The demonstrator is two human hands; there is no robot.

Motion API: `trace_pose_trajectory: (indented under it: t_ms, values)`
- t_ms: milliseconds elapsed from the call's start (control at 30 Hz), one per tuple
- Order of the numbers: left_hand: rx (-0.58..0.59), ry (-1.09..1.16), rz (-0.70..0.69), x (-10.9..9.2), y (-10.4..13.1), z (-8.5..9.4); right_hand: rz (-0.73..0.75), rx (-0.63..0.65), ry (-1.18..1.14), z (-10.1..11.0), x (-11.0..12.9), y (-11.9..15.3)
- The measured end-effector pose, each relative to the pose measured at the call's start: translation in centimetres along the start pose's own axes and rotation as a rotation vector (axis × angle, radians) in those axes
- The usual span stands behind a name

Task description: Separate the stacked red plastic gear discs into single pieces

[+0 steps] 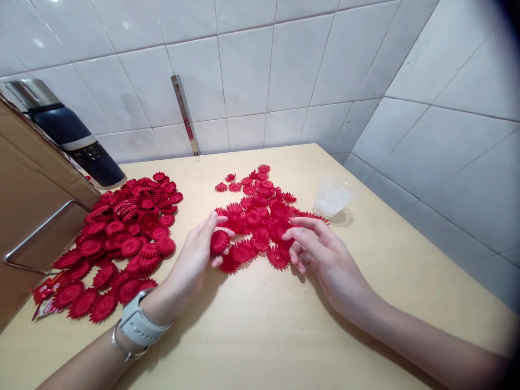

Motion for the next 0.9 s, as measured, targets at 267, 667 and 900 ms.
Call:
trace_pose_trajectory:
  t_ms: [267,667,900]
  values:
    - [0.277,0.079,0.102,0.3,1.9,-2.0,0.22,0.055,0.243,-0.8,1.9,1.3]
    - [0.317,-0.124,0.02,0.6,1.9,-2.1,0.238,0.272,0.446,-2.3,1.6,1.9]
    - [0.409,-0.089,0.063,1.0,2.3,-2.7,0.528,0.301,0.623,-2.6,2.2,2.6]
Point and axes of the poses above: each hand's wrist, its own y-axis away from the middle knuckle, its own z-axis out of the back of the hand, x = y × z, the point moved 5 cm from there along -y, towards the middle knuckle
